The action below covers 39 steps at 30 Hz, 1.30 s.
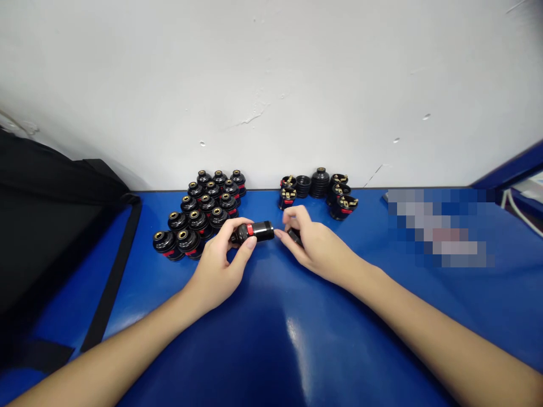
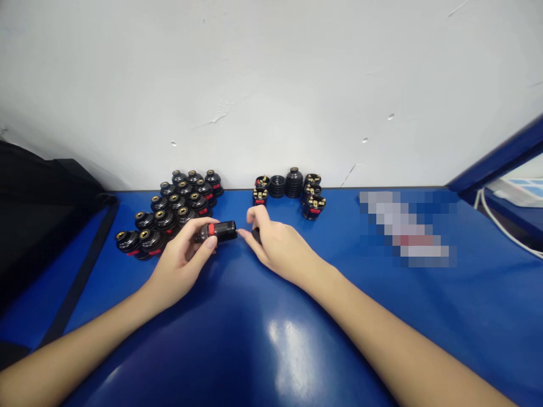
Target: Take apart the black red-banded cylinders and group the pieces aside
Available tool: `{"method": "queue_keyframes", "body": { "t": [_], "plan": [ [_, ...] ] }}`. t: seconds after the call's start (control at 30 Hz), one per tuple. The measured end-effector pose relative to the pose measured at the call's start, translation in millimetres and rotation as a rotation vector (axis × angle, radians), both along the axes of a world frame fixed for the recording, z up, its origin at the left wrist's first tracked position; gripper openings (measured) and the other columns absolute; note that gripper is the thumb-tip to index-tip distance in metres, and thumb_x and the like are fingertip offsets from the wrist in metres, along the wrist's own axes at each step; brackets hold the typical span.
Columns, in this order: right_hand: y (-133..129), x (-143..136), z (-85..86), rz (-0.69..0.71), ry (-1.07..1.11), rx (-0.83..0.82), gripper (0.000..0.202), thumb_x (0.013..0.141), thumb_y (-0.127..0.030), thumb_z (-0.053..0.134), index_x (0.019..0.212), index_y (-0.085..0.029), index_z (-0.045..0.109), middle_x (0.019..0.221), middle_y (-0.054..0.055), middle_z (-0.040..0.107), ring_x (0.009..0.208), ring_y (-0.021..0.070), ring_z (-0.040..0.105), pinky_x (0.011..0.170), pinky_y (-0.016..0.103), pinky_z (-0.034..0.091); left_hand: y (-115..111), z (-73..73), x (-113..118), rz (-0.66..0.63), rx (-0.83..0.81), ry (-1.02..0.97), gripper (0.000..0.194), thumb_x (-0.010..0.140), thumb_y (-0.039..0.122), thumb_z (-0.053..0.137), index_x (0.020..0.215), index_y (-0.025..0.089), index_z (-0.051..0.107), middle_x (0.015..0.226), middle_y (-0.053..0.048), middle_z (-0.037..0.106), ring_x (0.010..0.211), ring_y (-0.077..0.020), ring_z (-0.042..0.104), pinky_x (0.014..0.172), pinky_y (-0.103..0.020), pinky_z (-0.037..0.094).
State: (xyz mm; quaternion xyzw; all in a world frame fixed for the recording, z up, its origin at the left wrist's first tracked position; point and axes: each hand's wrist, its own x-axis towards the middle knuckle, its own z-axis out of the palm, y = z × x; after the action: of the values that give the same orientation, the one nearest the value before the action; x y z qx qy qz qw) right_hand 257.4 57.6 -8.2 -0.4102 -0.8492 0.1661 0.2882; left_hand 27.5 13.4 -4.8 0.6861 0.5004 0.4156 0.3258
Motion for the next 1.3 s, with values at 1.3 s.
{"method": "queue_keyframes", "body": {
  "t": [1.3],
  "plan": [
    [77.7, 42.8, 25.0, -0.300, -0.109, 0.371, 0.019, 0.104, -0.023, 0.048, 0.093, -0.020, 0.064, 0.110, 0.018, 0.064, 0.106, 0.0351, 0.058, 0.096, 0.055, 0.051, -1.3, 0.9, -1.9, -0.030, -0.015, 0.010, 0.026, 0.106, 0.038, 0.057, 0.128, 0.024, 0.061, 0.106, -0.002, 0.068, 0.092, -0.0168, 0.068, 0.088, -0.030, 0.055]
  ]
}}
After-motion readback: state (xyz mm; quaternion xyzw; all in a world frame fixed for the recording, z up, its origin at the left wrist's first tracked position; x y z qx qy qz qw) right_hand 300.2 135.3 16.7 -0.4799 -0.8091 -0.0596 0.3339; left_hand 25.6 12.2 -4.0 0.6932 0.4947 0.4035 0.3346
